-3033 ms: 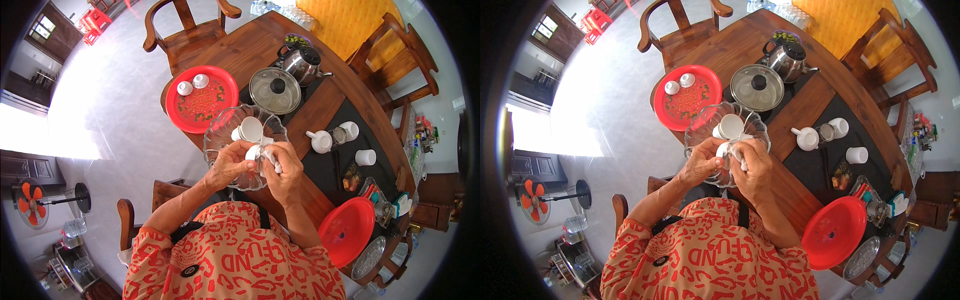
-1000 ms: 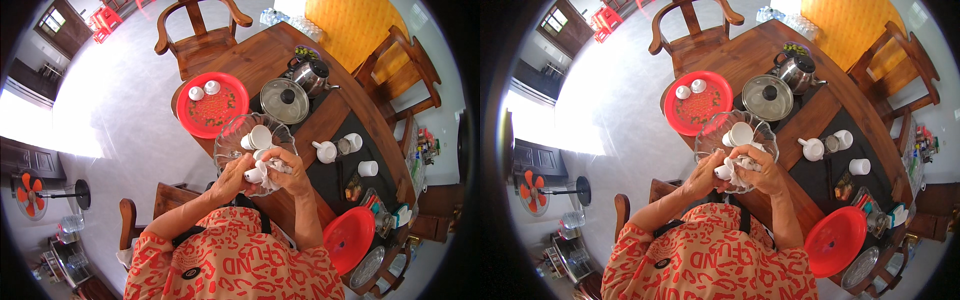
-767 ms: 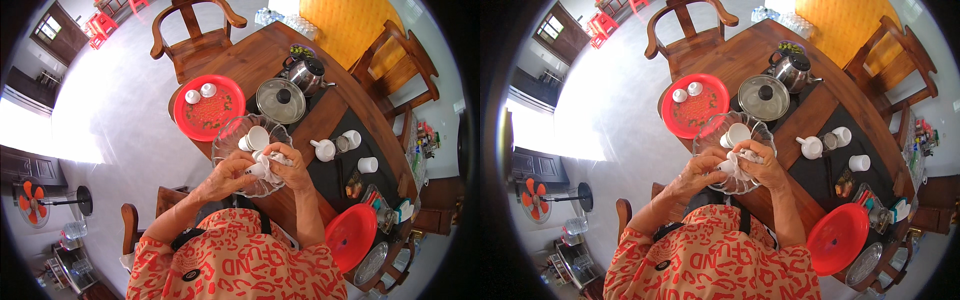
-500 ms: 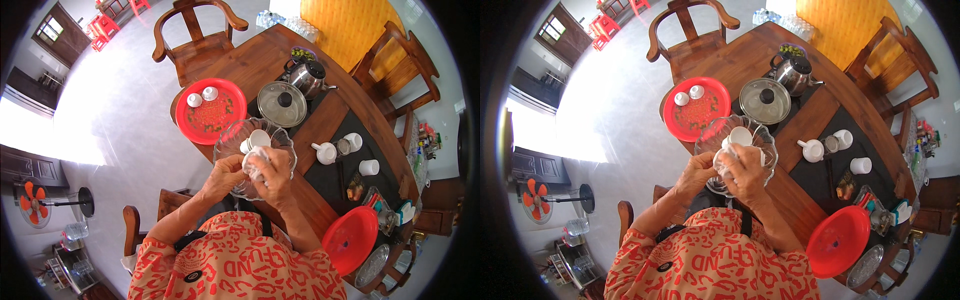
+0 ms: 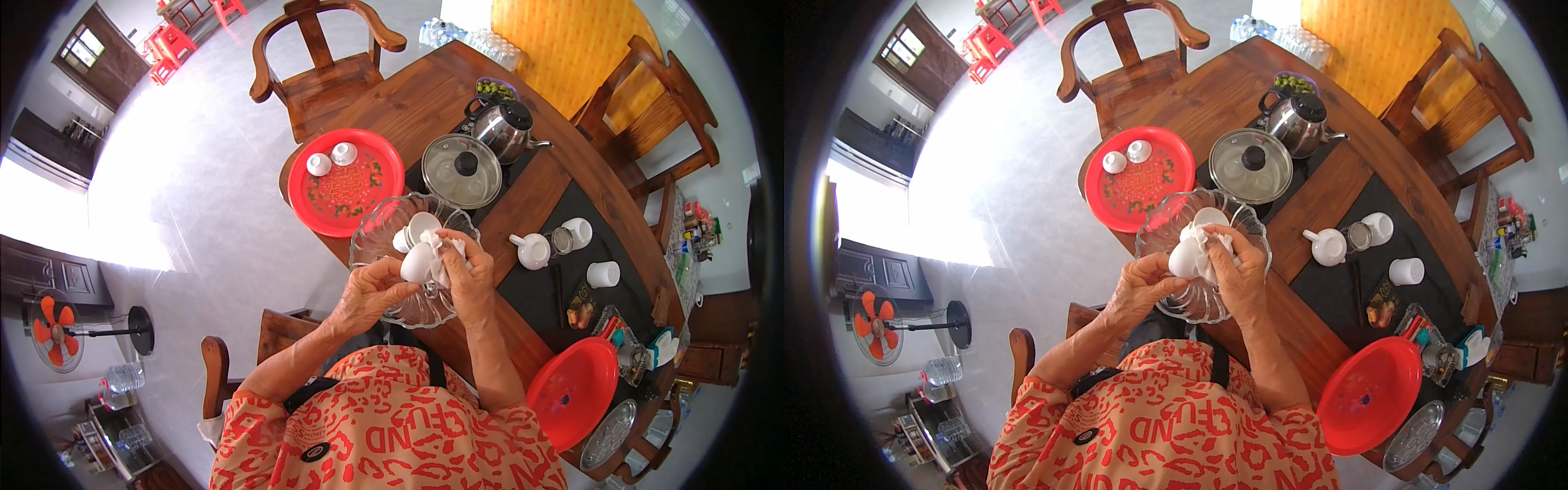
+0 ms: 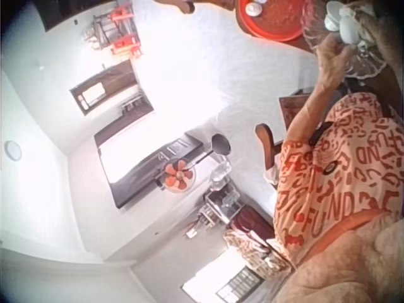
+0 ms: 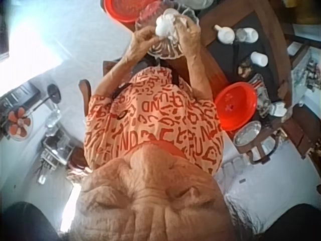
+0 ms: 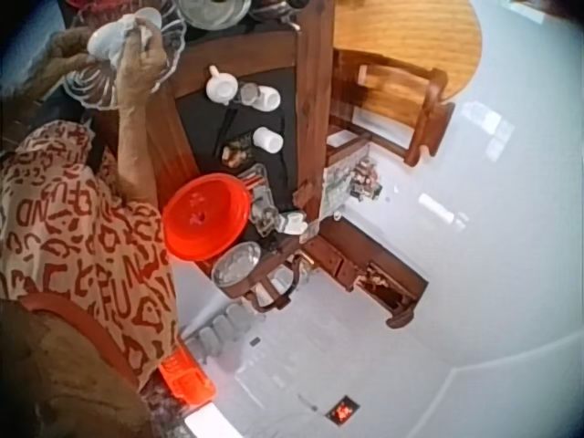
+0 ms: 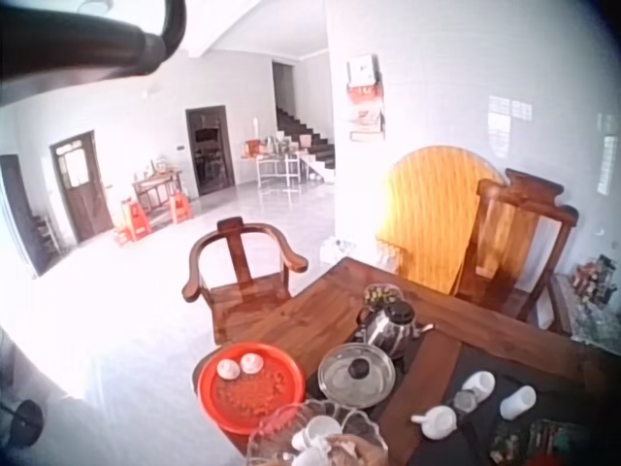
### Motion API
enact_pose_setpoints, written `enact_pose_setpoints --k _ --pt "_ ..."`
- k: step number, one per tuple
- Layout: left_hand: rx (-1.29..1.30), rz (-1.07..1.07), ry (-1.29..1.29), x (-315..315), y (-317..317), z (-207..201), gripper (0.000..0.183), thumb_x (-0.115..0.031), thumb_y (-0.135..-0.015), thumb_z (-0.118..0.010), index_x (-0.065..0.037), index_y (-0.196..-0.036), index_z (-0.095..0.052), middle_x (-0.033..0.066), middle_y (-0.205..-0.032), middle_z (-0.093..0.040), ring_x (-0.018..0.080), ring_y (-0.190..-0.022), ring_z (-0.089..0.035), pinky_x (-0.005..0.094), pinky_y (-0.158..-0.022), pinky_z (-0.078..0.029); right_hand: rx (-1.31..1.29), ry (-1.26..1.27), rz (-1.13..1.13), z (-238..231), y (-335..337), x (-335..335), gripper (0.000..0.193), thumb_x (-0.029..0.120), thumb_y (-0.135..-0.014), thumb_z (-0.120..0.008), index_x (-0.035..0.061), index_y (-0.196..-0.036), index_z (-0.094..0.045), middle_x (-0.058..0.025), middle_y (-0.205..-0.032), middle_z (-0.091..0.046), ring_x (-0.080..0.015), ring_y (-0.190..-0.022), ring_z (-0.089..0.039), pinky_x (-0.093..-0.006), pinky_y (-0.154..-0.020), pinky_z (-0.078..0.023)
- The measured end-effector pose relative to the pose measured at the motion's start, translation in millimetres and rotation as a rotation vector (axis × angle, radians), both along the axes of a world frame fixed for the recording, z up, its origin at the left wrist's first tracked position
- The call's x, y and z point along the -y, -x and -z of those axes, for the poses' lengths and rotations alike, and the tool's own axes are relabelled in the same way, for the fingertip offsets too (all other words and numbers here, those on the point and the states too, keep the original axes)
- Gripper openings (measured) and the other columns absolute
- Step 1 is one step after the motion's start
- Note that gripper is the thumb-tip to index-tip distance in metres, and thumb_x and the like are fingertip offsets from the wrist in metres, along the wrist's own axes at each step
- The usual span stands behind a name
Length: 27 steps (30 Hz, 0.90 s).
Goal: The person wipes small white cups with a white cloth, handling them one at a time from a glass bowl and placing them onto a red tray. The person repeats this process for multiple cups throughout the clip.
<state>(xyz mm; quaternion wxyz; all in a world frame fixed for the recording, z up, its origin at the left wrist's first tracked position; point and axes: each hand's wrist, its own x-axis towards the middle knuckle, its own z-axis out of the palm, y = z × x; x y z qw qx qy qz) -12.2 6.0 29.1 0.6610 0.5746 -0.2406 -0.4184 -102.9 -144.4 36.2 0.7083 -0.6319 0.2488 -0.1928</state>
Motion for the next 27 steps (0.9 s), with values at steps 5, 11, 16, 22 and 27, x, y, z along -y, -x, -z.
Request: enact_pose_setpoints --k 5,11,16,22,27 --pt "-0.069 0.017 0.039 -1.8 -0.8 2.8 0.017 -0.007 -0.086 -0.065 -0.003 -0.102 -0.06 -0.0039 -0.09 -0.061 0.0019 -0.083 -0.052 0.0203 -0.073 -0.045 0.243 0.878 0.104 -1.4 -1.4 -12.0 0.03 0.007 -0.076 -0.066 0.0072 -0.106 -0.063 -0.0097 -0.104 -0.061 -0.0228 -0.088 -0.055 -0.031 -0.074 -0.047" --pt "0.005 0.041 0.064 -6.8 -1.6 -2.0 0.02 -0.009 -0.086 -0.065 -0.003 -0.104 -0.06 -0.0021 -0.094 -0.061 0.0036 -0.087 -0.053 0.0219 -0.075 -0.045 0.321 1.161 0.01 -16.8 -1.6 -17.8 0.033 0.006 -0.071 -0.067 0.009 -0.103 -0.065 -0.0089 -0.103 -0.063 -0.0245 -0.088 -0.056 -0.0337 -0.076 -0.047" --pt "-0.105 0.068 0.052 -7.5 -2.4 5.2 0.02 -0.009 -0.087 -0.064 -0.003 -0.105 -0.06 0.0003 -0.097 -0.061 0.0063 -0.088 -0.055 0.0236 -0.078 -0.046 0.268 0.55 0.04 -5.8 -0.2 -7.0 0.029 0.004 -0.078 -0.065 0.0055 -0.107 -0.063 -0.0103 -0.105 -0.062 -0.0221 -0.09 -0.058 -0.0321 -0.078 -0.047" --pt "-0.499 -0.027 0.343 4.5 1.1 4.9 0.014 -0.01 -0.091 -0.057 -0.005 -0.103 -0.057 0.0025 -0.103 -0.061 0.0112 -0.094 -0.059 0.0296 -0.084 -0.05 0.318 0.568 0.186 7.6 -0.7 -21.0 0.033 0.002 -0.077 -0.065 0.0058 -0.11 -0.062 -0.013 -0.109 -0.061 -0.0258 -0.094 -0.057 -0.033 -0.082 -0.047" --pt "-0.672 -0.045 0.399 6.3 -0.2 13.6 0.013 -0.013 -0.094 -0.053 -0.006 -0.104 -0.056 0.0033 -0.105 -0.06 0.0132 -0.099 -0.058 0.0337 -0.086 -0.05 0.346 0.85 0.185 9.8 5.7 -28.9 0.041 -0.001 -0.072 -0.066 0.007 -0.112 -0.062 -0.012 -0.113 -0.06 -0.0306 -0.098 -0.055 -0.0356 -0.083 -0.046"
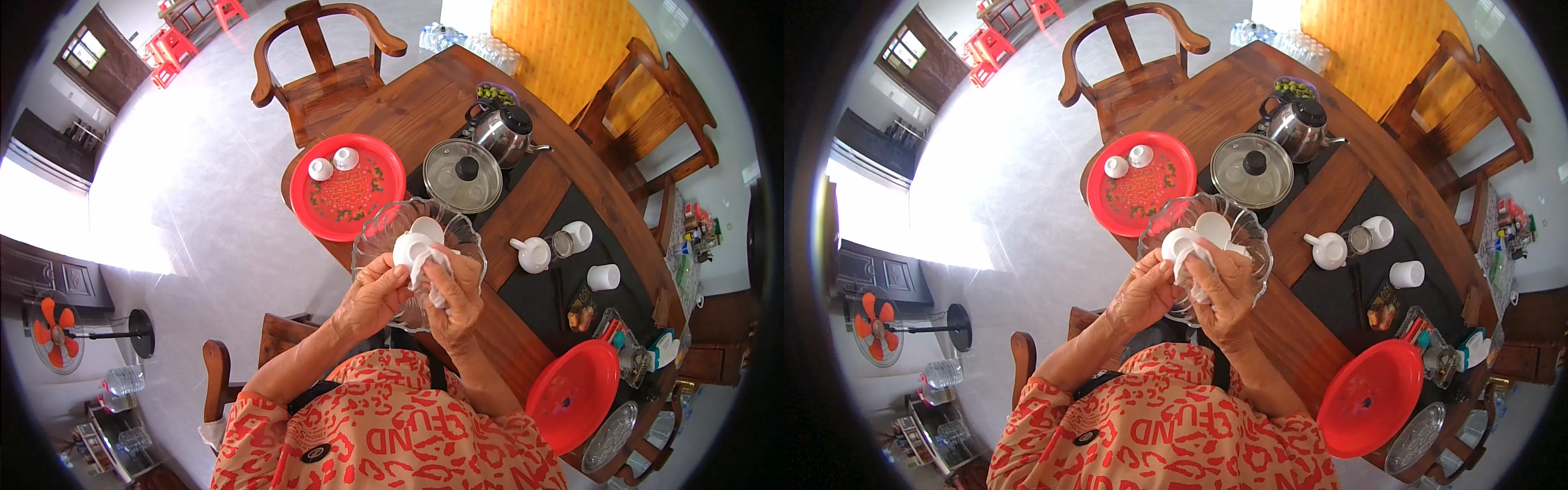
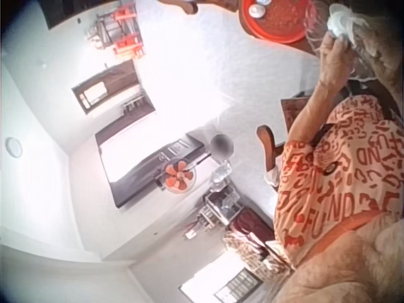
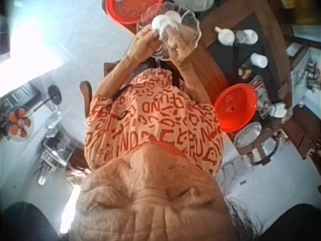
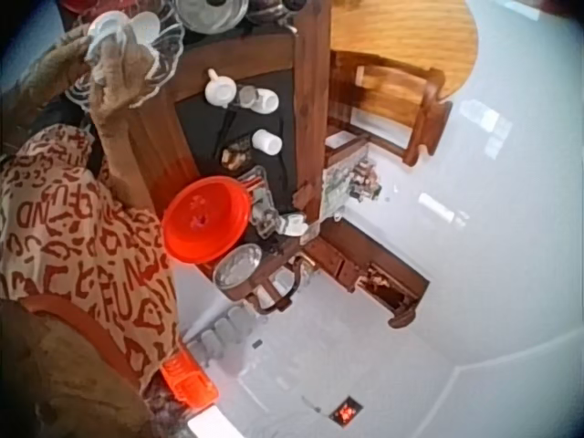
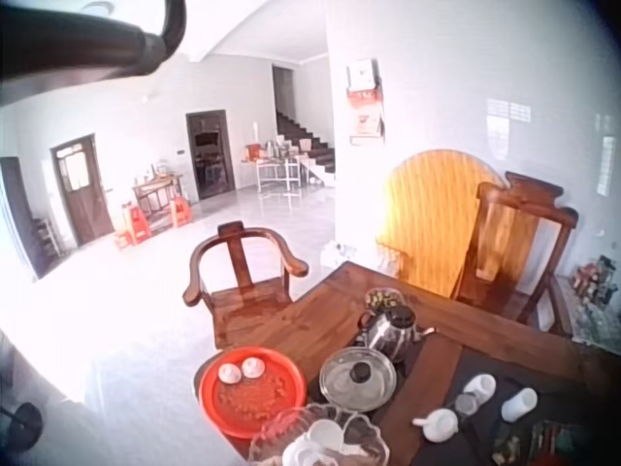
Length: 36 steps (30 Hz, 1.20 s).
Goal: The person wipes small white cups with a white cloth, handling them one at a time from a glass bowl and placing them onto a red tray. The person repeats this process for multiple cups throughout the clip.
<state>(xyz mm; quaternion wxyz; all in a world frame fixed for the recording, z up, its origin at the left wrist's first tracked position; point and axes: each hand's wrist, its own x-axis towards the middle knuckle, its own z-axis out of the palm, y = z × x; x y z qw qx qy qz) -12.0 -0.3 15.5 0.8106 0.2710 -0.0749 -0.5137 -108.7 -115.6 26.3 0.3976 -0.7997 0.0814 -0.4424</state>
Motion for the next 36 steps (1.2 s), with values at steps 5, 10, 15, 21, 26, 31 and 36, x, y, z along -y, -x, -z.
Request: enact_pose_setpoints --k 5,10,15,21,26,31,36 --pt "0.0 0.048 0.0 -0.9 2.4 -2.2 0.011 -0.013 -0.094 -0.052 -0.006 -0.102 -0.056 0.0037 -0.104 -0.061 0.0149 -0.099 -0.058 0.0365 -0.086 -0.051 0.013 -0.189 -0.057 -3.4 -3.7 11.5 0.032 0.0 -0.078 -0.064 0.0051 -0.11 -0.062 -0.0118 -0.109 -0.062 -0.0264 -0.099 -0.056 -0.034 -0.084 -0.045" --pt "0.032 0.077 -0.001 -2.6 1.1 -4.0 0.011 -0.013 -0.094 -0.052 -0.006 -0.1 -0.056 0.0039 -0.102 -0.061 0.0159 -0.099 -0.059 0.0362 -0.086 -0.052 -0.099 -0.493 -0.225 -9.3 -10.2 29.7 0.026 -0.002 -0.08 -0.06 0.0031 -0.106 -0.062 -0.0109 -0.107 -0.061 -0.0239 -0.098 -0.057 -0.0326 -0.083 -0.045" --pt "-0.006 0.016 -0.059 4.0 -0.1 -17.1 0.008 -0.012 -0.093 -0.053 -0.006 -0.098 -0.056 0.0029 -0.099 -0.061 0.013 -0.094 -0.06 0.0328 -0.083 -0.053 -0.059 -0.019 -0.064 -7.6 -10.9 21.0 0.033 -0.003 -0.072 -0.065 0.0041 -0.104 -0.063 -0.0111 -0.108 -0.06 -0.0265 -0.095 -0.055 -0.0337 -0.079 -0.046" --pt "0.083 -0.018 -0.128 1.0 1.5 0.6 0.012 -0.014 -0.092 -0.056 -0.006 -0.1 -0.057 0.0002 -0.094 -0.06 0.0072 -0.085 -0.058 0.0306 -0.079 -0.054 -0.044 0.116 -0.081 -4.9 -6.1 20.4 0.039 -0.003 -0.065 -0.07 0.0051 -0.102 -0.064 -0.0124 -0.109 -0.057 -0.0278 -0.093 -0.055 -0.0357 -0.077 -0.047" --pt "0.201 -0.029 -0.198 6.8 1.1 -7.3 0.013 -0.016 -0.091 -0.058 -0.005 -0.097 -0.059 -0.0008 -0.087 -0.061 0.0068 -0.081 -0.058 0.0296 -0.077 -0.053 -0.109 -0.015 -0.005 -4.8 -4.5 17.9 0.038 -0.003 -0.064 -0.071 0.0056 -0.101 -0.064 -0.012 -0.106 -0.056 -0.0283 -0.092 -0.055 -0.0362 -0.076 -0.047" --pt "0.228 -0.053 -0.202 6.1 1.8 -5.3 0.014 -0.016 -0.091 -0.059 -0.003 -0.098 -0.06 0.0007 -0.09 -0.062 0.0079 -0.082 -0.058 0.0292 -0.077 -0.053 -0.029 0.16 -0.074 1.6 -2.5 19.0 0.036 -0.003 -0.063 -0.071 0.0068 -0.097 -0.065 -0.0108 -0.103 -0.056 -0.0276 -0.088 -0.054 -0.0355 -0.073 -0.047" --pt "0.53 -0.007 -0.306 4.6 -1.7 -7.6 0.021 -0.016 -0.091 -0.06 -0.001 -0.104 -0.06 0.0011 -0.09 -0.063 0.0072 -0.081 -0.057 0.0248 -0.075 -0.05 -0.032 0.137 -0.043 -4.9 -6.6 19.2 0.031 -0.001 -0.064 -0.07 0.0066 -0.094 -0.066 -0.0103 -0.101 -0.056 -0.027 -0.087 -0.054 -0.035 -0.071 -0.046"
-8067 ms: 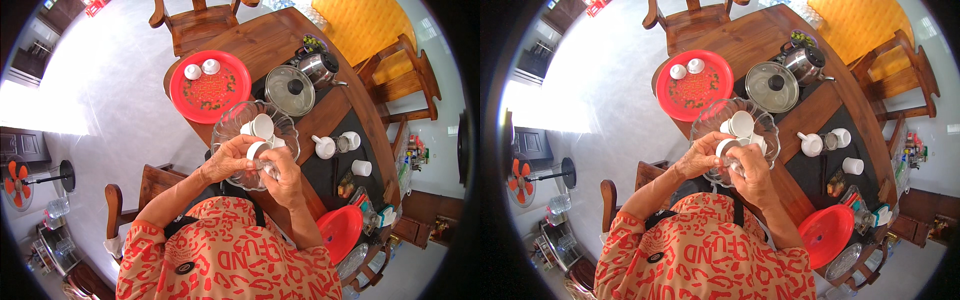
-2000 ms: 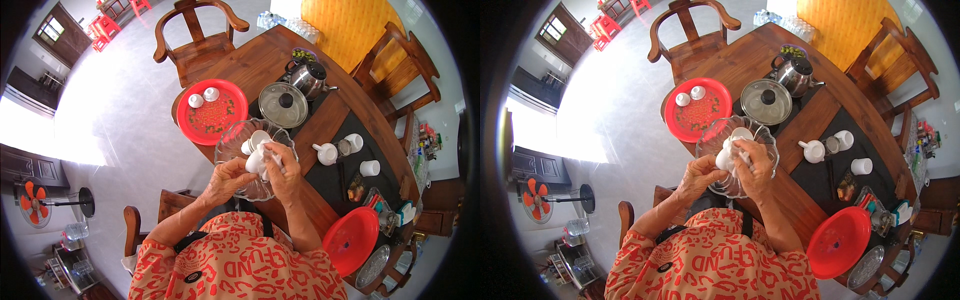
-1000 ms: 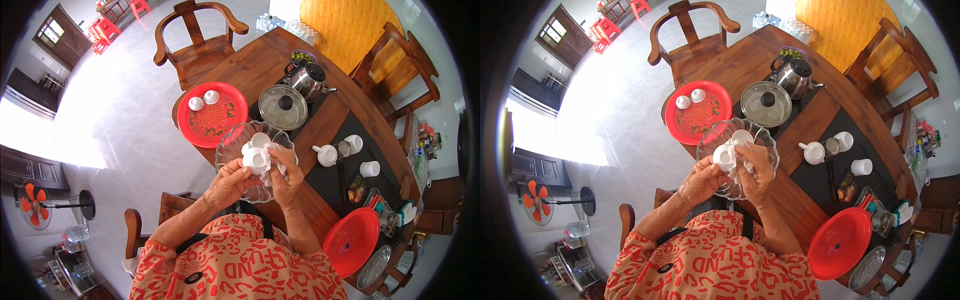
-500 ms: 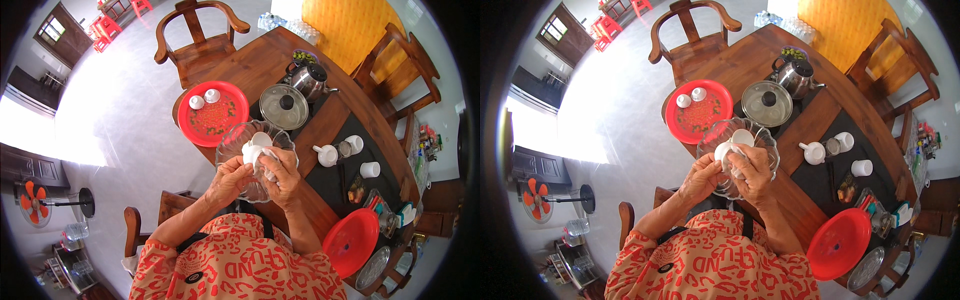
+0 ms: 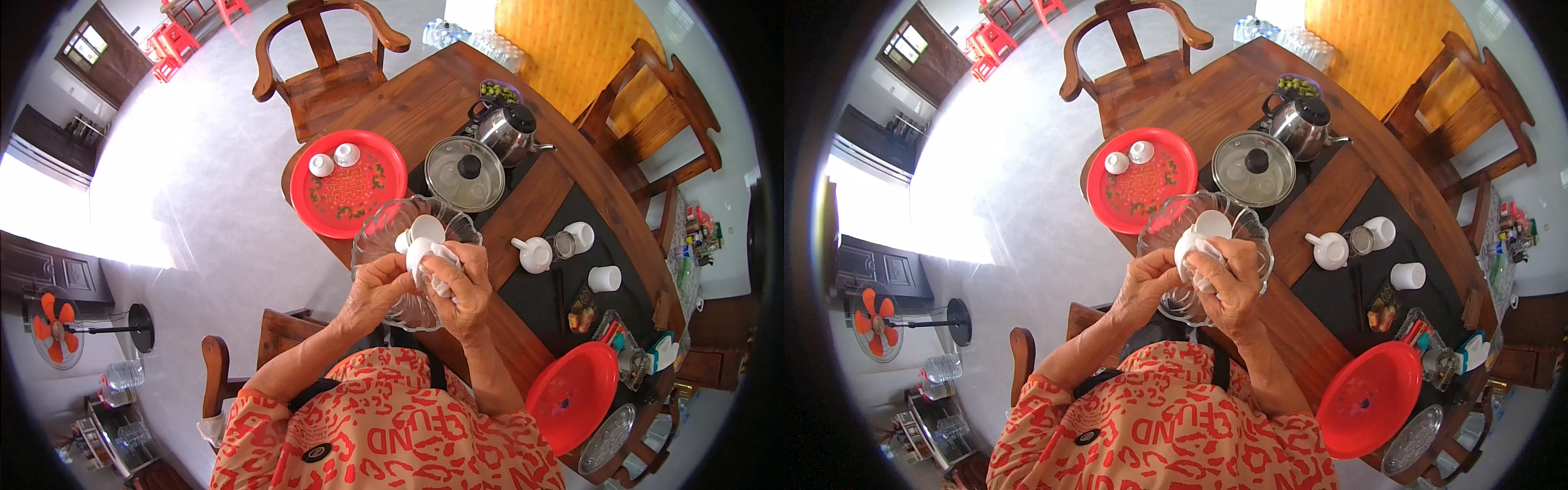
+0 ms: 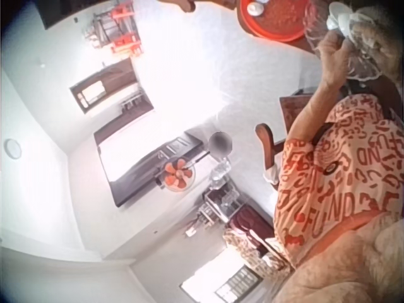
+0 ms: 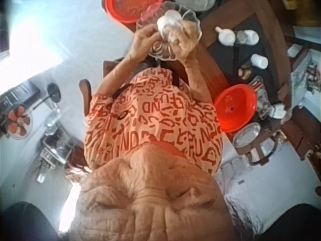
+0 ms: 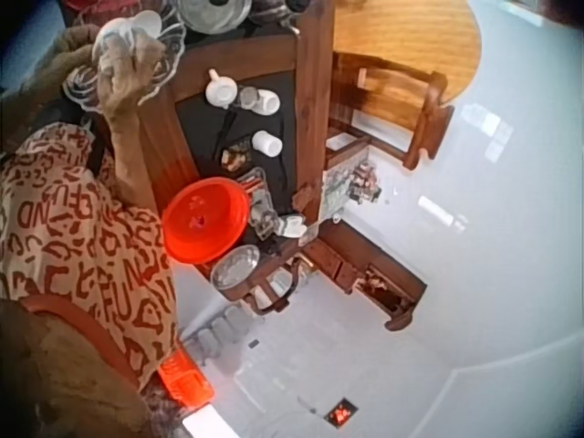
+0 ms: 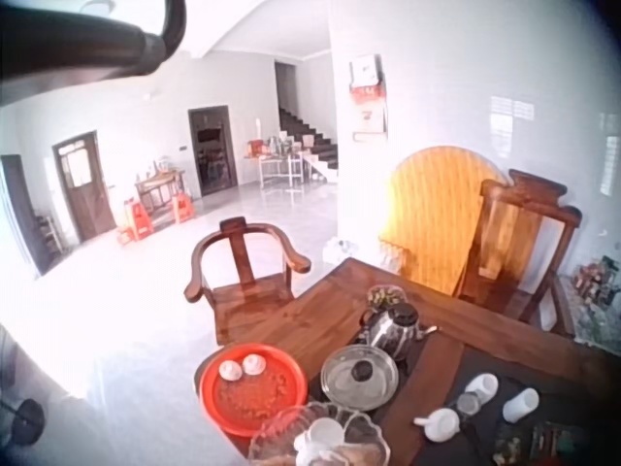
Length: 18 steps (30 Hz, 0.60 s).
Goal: The person wipes small white cups with a white cloth, handling them one at a time from a glass bowl and placing them onto a red tray. The person repeats this process for multiple cups throughout the clip.
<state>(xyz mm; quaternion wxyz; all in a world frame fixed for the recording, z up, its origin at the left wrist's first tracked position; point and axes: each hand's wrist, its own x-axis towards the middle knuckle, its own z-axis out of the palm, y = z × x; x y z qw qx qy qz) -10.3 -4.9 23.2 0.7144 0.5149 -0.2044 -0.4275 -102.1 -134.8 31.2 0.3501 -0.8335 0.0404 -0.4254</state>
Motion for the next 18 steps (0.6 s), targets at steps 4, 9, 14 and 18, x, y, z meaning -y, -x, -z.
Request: enact_pose_setpoints --k 4,9,14,18 --pt "0.086 0.051 -0.075 -2.6 1.9 -6.4 0.017 -0.014 -0.09 -0.061 -0.001 -0.101 -0.061 0.0009 -0.089 -0.063 0.0069 -0.08 -0.058 0.0224 -0.073 -0.048 -0.138 -0.084 0.03 -9.2 -2.4 6.3 0.03 -0.001 -0.067 -0.067 0.007 -0.096 -0.066 -0.0108 -0.102 -0.057 -0.0276 -0.088 -0.054 -0.0358 -0.073 -0.046" --pt "0.063 0.074 -0.125 -1.3 1.0 -5.5 0.017 -0.014 -0.09 -0.06 -0.001 -0.1 -0.062 0.0009 -0.088 -0.063 0.0073 -0.08 -0.058 0.0224 -0.074 -0.048 -0.174 -0.3 -0.03 -1.3 -7.0 15.5 0.035 -0.001 -0.066 -0.066 0.0084 -0.1 -0.065 -0.0107 -0.102 -0.057 -0.0289 -0.091 -0.053 -0.0378 -0.077 -0.045" --pt "-0.171 -0.025 -0.016 1.9 0.1 -2.7 0.021 -0.017 -0.09 -0.061 0.0 -0.101 -0.062 -0.0006 -0.086 -0.062 0.0062 -0.078 -0.056 0.021 -0.071 -0.046 -0.104 0.054 0.003 -5.3 -2.3 3.1 0.038 0.002 -0.064 -0.068 0.0103 -0.101 -0.066 -0.0085 -0.103 -0.058 -0.0286 -0.093 -0.051 -0.0374 -0.078 -0.045" --pt "0.079 0.077 -0.095 -3.1 -3.3 -2.5 0.02 -0.017 -0.09 -0.06 0.0 -0.101 -0.062 -0.001 -0.086 -0.062 0.0062 -0.079 -0.056 0.0213 -0.071 -0.046 -0.118 0.067 -0.04 -7.7 -1.0 6.2 0.037 0.002 -0.065 -0.068 0.0103 -0.1 -0.065 -0.0089 -0.105 -0.058 -0.0287 -0.093 -0.051 -0.0372 -0.079 -0.044"
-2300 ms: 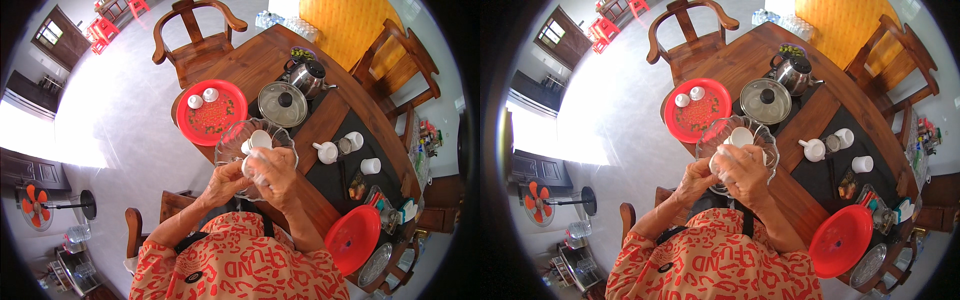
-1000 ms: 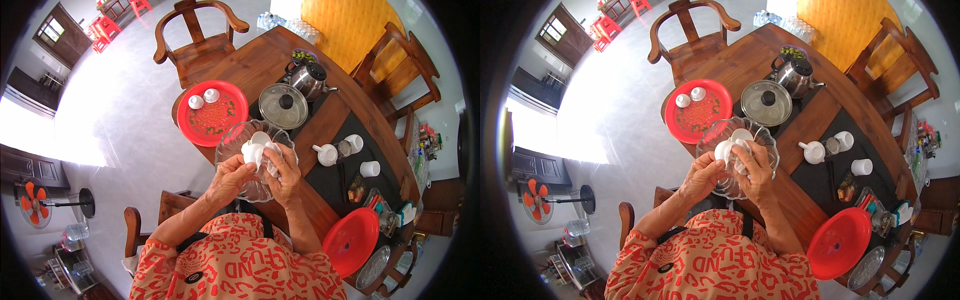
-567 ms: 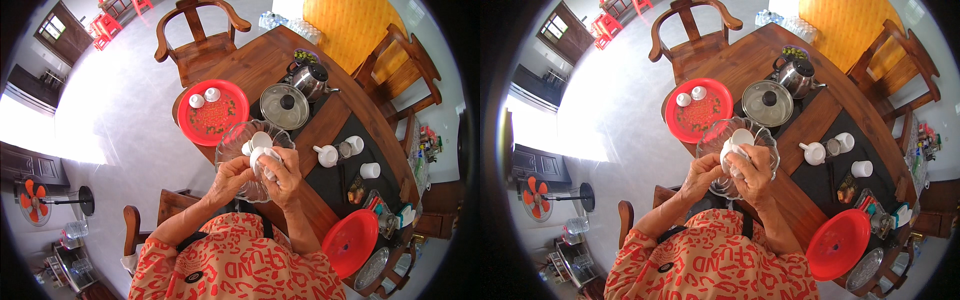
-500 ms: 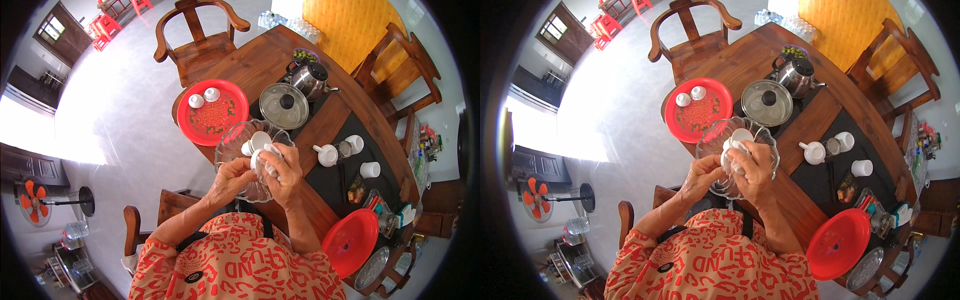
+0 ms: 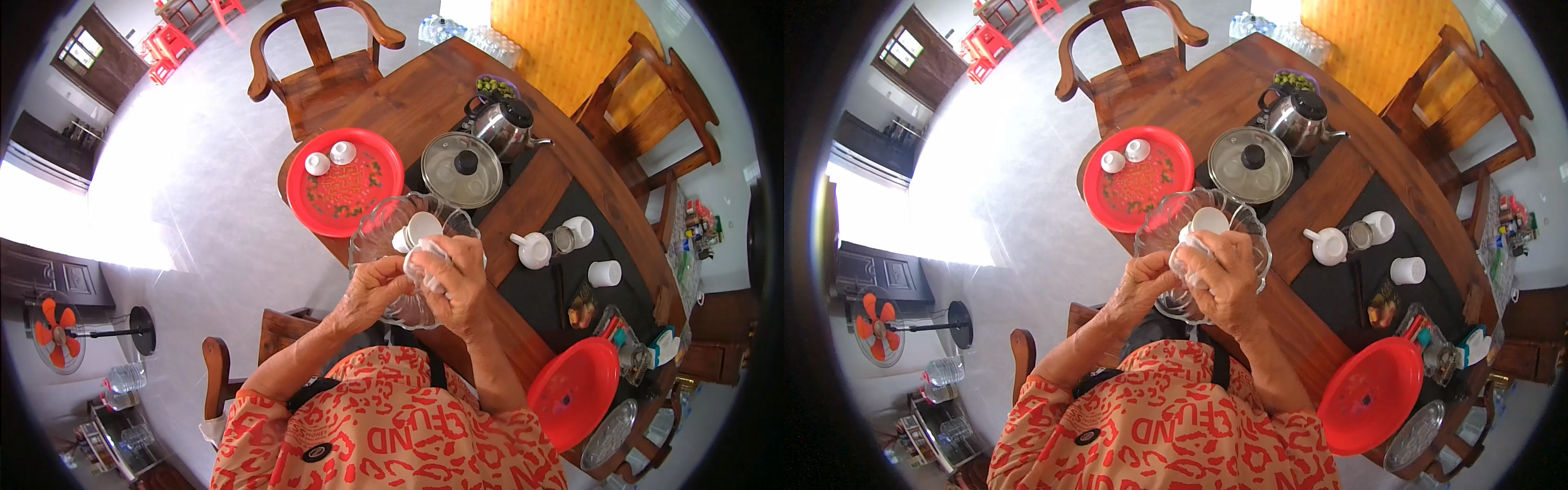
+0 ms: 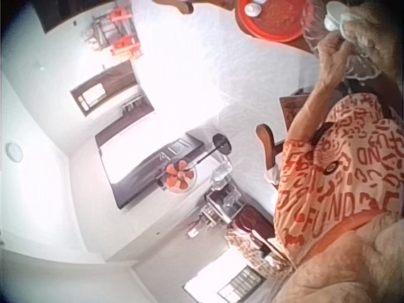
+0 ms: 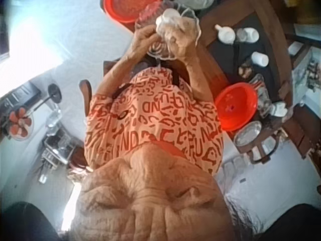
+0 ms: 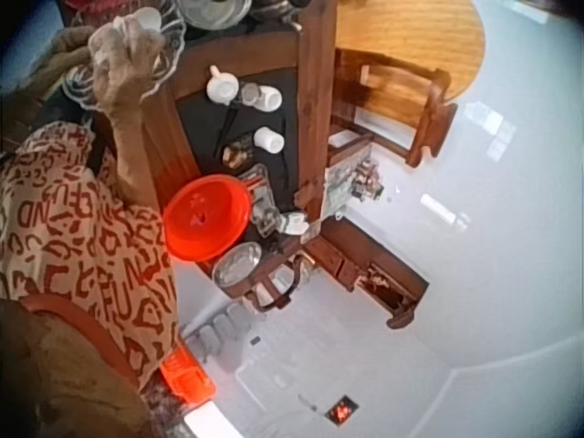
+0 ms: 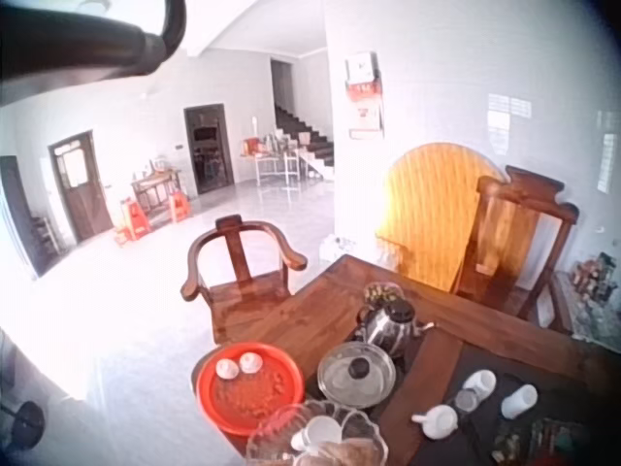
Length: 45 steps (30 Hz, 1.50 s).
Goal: The person wipes small white cups with a white cloth, handling them one at a time from a glass bowl and placing them onto a red tray. The person repeats this process for multiple cups throughout the clip.
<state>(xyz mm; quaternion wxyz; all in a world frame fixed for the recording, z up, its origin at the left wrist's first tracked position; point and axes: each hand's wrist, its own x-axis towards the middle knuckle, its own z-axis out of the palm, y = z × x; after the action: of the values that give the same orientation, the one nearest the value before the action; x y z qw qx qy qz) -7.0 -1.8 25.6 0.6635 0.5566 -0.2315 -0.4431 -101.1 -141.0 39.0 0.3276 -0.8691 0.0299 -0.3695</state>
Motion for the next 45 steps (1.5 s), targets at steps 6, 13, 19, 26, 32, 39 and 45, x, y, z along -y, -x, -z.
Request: enact_pose_setpoints --k 6,13,19,26,32,39,45 --pt "-0.011 0.087 -0.036 -3.4 -1.7 -6.7 0.02 -0.018 -0.09 -0.06 -0.001 -0.1 -0.063 -0.0006 -0.087 -0.062 0.0063 -0.079 -0.057 0.0224 -0.073 -0.047 -0.137 -0.707 -0.146 -0.5 -4.0 18.1 0.017 0.002 -0.081 -0.06 0.0044 -0.097 -0.065 -0.0084 -0.095 -0.061 -0.0173 -0.084 -0.058 -0.028 -0.073 -0.046" --pt "-0.446 -0.068 0.182 3.4 1.1 2.7 0.013 -0.018 -0.093 -0.055 -0.006 -0.096 -0.06 -0.0017 -0.089 -0.061 0.0089 -0.083 -0.06 0.0272 -0.075 -0.051 -0.1 -1.19 0.041 9.6 -4.6 -8.1 0.027 0.015 -0.09 -0.057 -0.0026 -0.11 -0.059 -0.0081 -0.096 -0.06 -0.0152 -0.087 -0.057 -0.0271 -0.076 -0.046" --pt "-0.663 -0.112 0.286 6.8 3.9 15.8 0.013 -0.02 -0.094 -0.053 -0.01 -0.101 -0.057 -0.0007 -0.098 -0.061 0.0115 -0.092 -0.059 0.033 -0.083 -0.05 0.053 -0.193 0.212 15.9 -8.9 -22.7 0.032 0.011 -0.084 -0.063 0.0043 -0.115 -0.061 -0.0145 -0.109 -0.052 -0.0277 -0.096 -0.053 -0.0347 -0.081 -0.045" --pt "-0.749 -0.095 0.291 3.8 3.5 15.9 0.021 -0.024 -0.093 -0.054 -0.011 -0.109 -0.055 -0.0003 -0.108 -0.061 0.0132 -0.099 -0.058 0.0333 -0.088 -0.048 0.134 0.107 0.171 22.0 -1.3 -22.3 0.039 0.002 -0.073 -0.067 0.007 -0.112 -0.064 -0.0121 -0.108 -0.053 -0.0289 -0.093 -0.05 -0.0372 -0.077 -0.044" --pt "-0.704 -0.144 0.25 1.7 -0.1 -0.4 0.02 -0.027 -0.093 -0.053 -0.012 -0.108 -0.054 -0.0001 -0.106 -0.061 0.0121 -0.098 -0.058 0.0327 -0.083 -0.048 0.094 -0.004 0.088 36.3 16.9 -18.7 0.035 0.002 -0.069 -0.07 0.0067 -0.104 -0.066 -0.0126 -0.106 -0.054 -0.0294 -0.092 -0.052 -0.0376 -0.077 -0.046" --pt "-0.639 -0.09 0.294 2.8 9.9 9.0 0.021 -0.024 -0.094 -0.051 -0.01 -0.11 -0.054 0.0023 -0.11 -0.06 0.0153 -0.103 -0.058 0.0341 -0.088 -0.048 0.162 -0.05 0.199 8.0 1.5 -27.1 0.04 0.008 -0.07 -0.075 0.0093 -0.108 -0.064 -0.0149 -0.105 -0.053 -0.0297 -0.091 -0.054 -0.0384 -0.077 -0.047" --pt "-0.543 -0.083 0.252 -2.2 15.2 5.8 0.018 -0.019 -0.094 -0.053 -0.007 -0.107 -0.056 0.0028 -0.106 -0.061 0.0146 -0.1 -0.058 0.0353 -0.085 -0.051 0.084 -0.283 0.175 20.7 8.1 -10.2 0.034 -0.001 -0.077 -0.06 0.0069 -0.11 -0.061 -0.0133 -0.109 -0.057 -0.0292 -0.099 -0.058 -0.0363 -0.084 -0.046"
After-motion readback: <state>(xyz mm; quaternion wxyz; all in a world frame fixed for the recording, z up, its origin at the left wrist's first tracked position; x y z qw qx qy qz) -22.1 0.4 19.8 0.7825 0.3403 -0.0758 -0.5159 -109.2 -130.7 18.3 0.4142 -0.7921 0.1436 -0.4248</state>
